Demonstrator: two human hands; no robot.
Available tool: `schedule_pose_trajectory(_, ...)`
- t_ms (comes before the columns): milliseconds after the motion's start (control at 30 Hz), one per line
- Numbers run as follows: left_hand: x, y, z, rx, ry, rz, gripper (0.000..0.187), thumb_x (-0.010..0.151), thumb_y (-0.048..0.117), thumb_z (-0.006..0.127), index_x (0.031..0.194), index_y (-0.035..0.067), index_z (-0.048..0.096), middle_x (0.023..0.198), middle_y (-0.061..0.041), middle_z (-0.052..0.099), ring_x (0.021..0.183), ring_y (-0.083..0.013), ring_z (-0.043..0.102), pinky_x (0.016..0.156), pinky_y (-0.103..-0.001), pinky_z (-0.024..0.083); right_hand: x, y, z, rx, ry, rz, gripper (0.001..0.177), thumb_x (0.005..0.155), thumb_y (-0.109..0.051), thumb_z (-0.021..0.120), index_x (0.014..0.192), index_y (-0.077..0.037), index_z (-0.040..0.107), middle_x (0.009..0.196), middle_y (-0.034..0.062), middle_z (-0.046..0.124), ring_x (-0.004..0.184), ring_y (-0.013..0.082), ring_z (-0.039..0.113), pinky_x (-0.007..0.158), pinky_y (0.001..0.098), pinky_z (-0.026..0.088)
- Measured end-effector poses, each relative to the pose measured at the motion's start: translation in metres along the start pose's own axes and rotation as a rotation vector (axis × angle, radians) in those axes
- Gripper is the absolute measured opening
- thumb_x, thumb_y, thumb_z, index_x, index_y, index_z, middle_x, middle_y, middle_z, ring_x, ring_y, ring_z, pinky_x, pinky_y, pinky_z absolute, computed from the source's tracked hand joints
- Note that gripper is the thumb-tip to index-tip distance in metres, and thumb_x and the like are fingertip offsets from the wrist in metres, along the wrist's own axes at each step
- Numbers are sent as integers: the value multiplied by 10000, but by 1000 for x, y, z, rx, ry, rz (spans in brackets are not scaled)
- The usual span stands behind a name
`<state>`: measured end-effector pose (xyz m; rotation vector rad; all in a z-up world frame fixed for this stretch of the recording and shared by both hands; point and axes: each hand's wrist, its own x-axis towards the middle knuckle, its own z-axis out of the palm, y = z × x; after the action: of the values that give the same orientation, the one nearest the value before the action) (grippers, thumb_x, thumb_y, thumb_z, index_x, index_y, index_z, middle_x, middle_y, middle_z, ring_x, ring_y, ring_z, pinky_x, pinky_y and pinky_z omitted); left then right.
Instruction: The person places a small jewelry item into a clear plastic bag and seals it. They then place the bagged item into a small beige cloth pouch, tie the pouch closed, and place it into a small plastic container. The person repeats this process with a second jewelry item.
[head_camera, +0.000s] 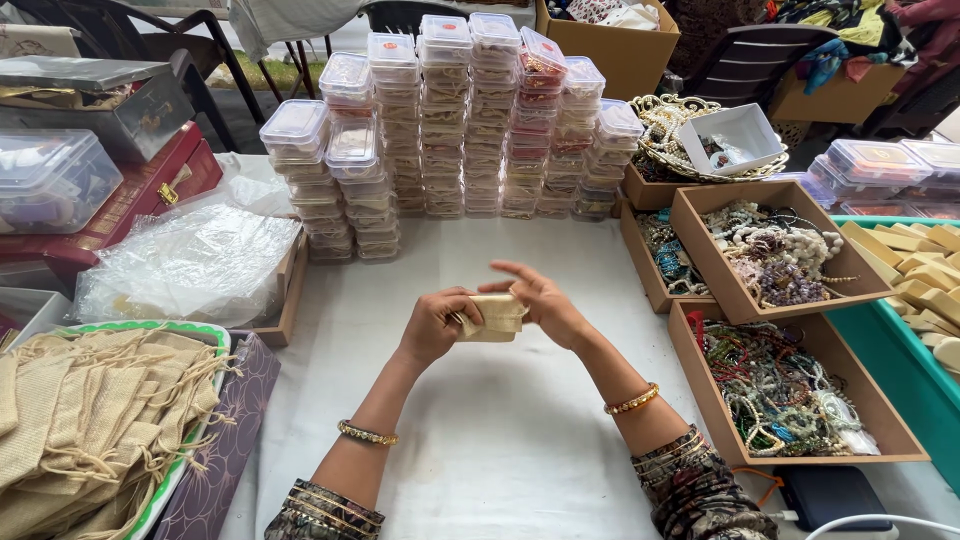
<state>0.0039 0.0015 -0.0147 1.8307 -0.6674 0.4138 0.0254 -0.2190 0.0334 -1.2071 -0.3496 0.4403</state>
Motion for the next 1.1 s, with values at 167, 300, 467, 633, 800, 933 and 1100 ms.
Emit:
schedule_pose_trajectory(167,-3,-21,2,-165,39,-85,251,840,-59,497,912,50,712,986,-74,715,899,-191,679,834,-286,555,23,55,-39,-307,-52,-14,306,962,-204,684,1215,-39,728,1001,63,753,880,142,702,790,332,617)
schedule_pose_trajectory(300,3,11,-9,-306,2,-253,324,891,50,567,1203,131,601,1012,-59,676,927,-166,649,828,-284,550,30,79,-40,-519,94,-313,251,977,-154,724,1183,-15,762,943,64,766,840,120,679,748,285,593)
schedule_pose_trajectory(467,-2,-4,1,1,8,-248,391,799,-18,610,1165,114,635,929,-85,727,853,-200,712,780,-340,578,22,74,-16,-723,211,-481,228,946,-125,727,1143,-20,773,975,72,798,868,123,707,768,272,592)
schedule_pose_trajectory(633,-2,-7,8,47,27,-221,337,806,-83,606,1084,92,680,944,-97,762,872,-246,753,790,-359,618,11,54,-8,-380,16,-180,525,812,-107,751,1306,-169,585,1147,-18,729,1005,81,680,862,261,590)
schedule_pose_trajectory(800,-11,26,-17,438,-214,-319,576,811,48,725,1345,178,552,1426,-158,471,1224,-344,552,997,-420,511,27,88,-39,-414,24,-146,406,861,-126,780,1257,-51,728,1079,53,754,971,134,674,849,306,572)
schedule_pose_trajectory(933,-50,124,-81,958,-440,-332,893,791,285,839,1543,257,357,1564,-146,403,1456,-364,337,1034,-594,288,23,86,-33,-510,57,-84,389,867,-135,779,1248,-63,740,1059,70,760,935,150,688,825,325,595)
schedule_pose_trajectory(1100,-116,294,-184,820,-120,-398,726,780,244,787,1450,140,528,1397,-114,610,1291,-301,541,1087,-423,395,25,93,-34,-737,68,-143,361,854,-165,789,1212,-122,770,1029,40,790,891,130,705,811,319,623)
